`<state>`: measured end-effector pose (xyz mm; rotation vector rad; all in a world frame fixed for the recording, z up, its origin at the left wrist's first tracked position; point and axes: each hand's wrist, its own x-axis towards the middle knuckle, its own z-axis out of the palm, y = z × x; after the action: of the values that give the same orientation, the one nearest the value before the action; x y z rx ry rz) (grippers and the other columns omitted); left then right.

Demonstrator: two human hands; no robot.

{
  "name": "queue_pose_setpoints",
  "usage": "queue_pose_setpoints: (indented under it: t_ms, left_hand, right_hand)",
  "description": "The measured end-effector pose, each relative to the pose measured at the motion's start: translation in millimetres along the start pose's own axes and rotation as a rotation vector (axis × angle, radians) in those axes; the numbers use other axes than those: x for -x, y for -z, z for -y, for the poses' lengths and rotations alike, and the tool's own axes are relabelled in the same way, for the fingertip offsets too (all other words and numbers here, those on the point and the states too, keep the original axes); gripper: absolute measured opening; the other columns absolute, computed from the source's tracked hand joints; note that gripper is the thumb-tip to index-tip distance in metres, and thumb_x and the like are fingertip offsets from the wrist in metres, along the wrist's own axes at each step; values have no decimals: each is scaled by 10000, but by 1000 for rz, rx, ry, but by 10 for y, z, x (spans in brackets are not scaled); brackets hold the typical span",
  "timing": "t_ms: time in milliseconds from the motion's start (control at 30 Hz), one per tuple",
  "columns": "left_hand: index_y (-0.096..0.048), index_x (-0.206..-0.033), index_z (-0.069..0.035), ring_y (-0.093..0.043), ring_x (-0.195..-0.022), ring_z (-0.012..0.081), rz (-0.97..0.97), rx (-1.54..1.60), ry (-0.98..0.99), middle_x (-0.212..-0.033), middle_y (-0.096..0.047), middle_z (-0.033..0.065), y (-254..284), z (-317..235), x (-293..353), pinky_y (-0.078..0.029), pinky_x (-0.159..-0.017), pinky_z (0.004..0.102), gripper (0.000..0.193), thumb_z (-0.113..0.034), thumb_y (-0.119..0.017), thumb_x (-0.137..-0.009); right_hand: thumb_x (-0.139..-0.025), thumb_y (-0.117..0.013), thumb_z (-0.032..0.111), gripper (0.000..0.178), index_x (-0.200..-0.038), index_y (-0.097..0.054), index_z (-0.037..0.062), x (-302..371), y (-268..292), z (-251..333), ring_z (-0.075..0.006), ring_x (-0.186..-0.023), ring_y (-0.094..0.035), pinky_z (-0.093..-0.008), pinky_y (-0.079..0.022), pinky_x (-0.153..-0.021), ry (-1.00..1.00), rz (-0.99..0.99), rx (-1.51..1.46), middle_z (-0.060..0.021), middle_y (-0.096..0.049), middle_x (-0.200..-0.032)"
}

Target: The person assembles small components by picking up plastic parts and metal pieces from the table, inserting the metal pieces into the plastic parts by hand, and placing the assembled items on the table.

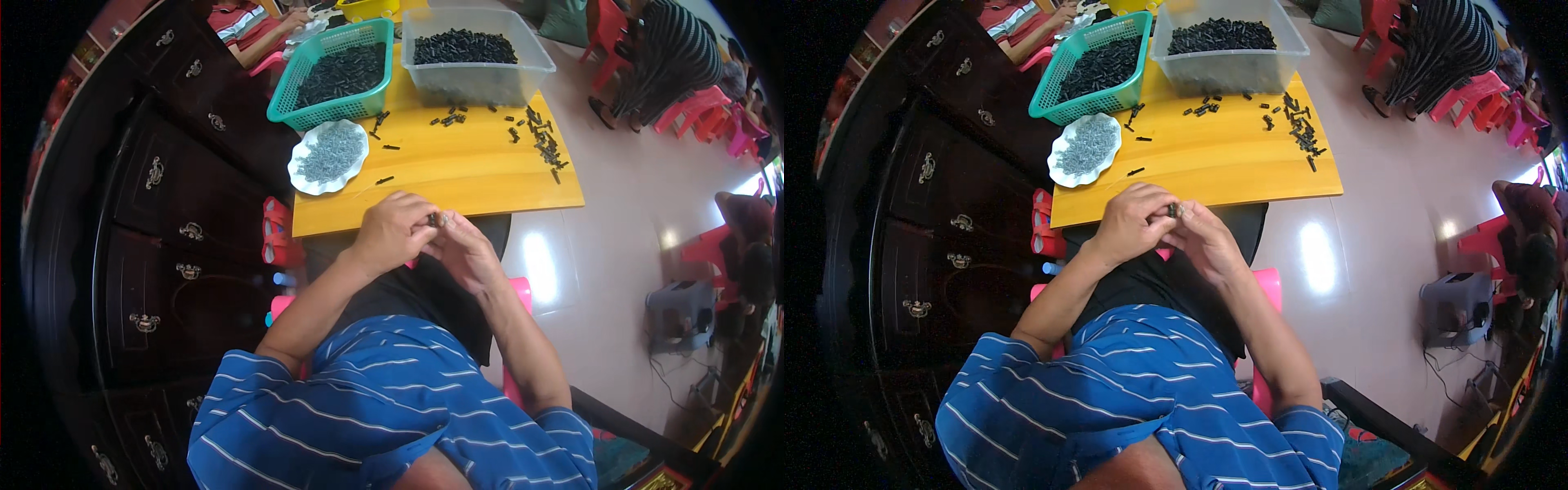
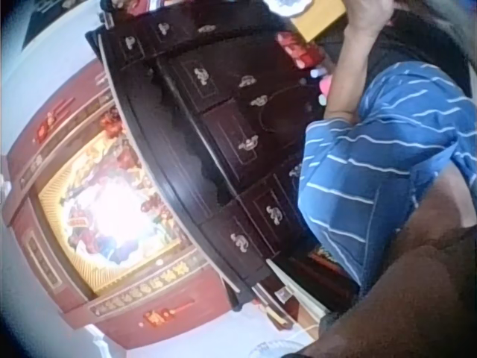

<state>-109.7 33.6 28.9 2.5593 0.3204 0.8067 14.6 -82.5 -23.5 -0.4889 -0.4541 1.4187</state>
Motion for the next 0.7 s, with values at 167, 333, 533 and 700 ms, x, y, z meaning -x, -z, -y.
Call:
queue_pose_setpoints:
  t_ms: [167, 333, 533, 700]
  left_hand:
    - [-685, -1052, -35, -657, -898, 333, 93, -35, 30, -968, -686, 136, -59, 37, 104, -523, -777, 406, 222, -130, -647, -855]
    - [-698, -1015, -17, -672, -849, 351, 116, 23, 102, -919, -692, 164, 51, 217, 45, -533, -755, 411, 190, -117, -589, -895]
    - [-741, -938, -51, -692, -797, 337, 171, -155, 302, -847, -701, 190, 541, 1018, -566, -536, -737, 410, 215, -130, -560, -854]
    - [-655, -1166, -74, -678, -916, 384, -193, -383, 296, -985, -702, 200, 1019, 1843, -1335, -538, -848, 442, 331, -134, -578, -849]
  right_hand:
    - [-982, -578, 308, 285, -1151, -574, 78, 19, 96, -44, -177, -1086, -601, -376, -449, -983, -7, -100, 67, -63, -639, -1145]
    - [-978, -566, 280, 200, -1043, -570, 91, 27, 112, -60, -193, -1039, -629, -368, -463, -953, -25, -146, 70, -86, -661, -1089]
    - [-964, -491, 280, 205, -971, -551, 84, 61, 113, -41, -187, -870, -642, -336, -500, -853, -47, -151, 269, -89, -675, -955]
    - [-974, -435, 270, 237, -932, -541, 62, 28, 103, -129, -174, -772, -607, -327, -511, -763, -39, -117, 335, -79, -637, -854]
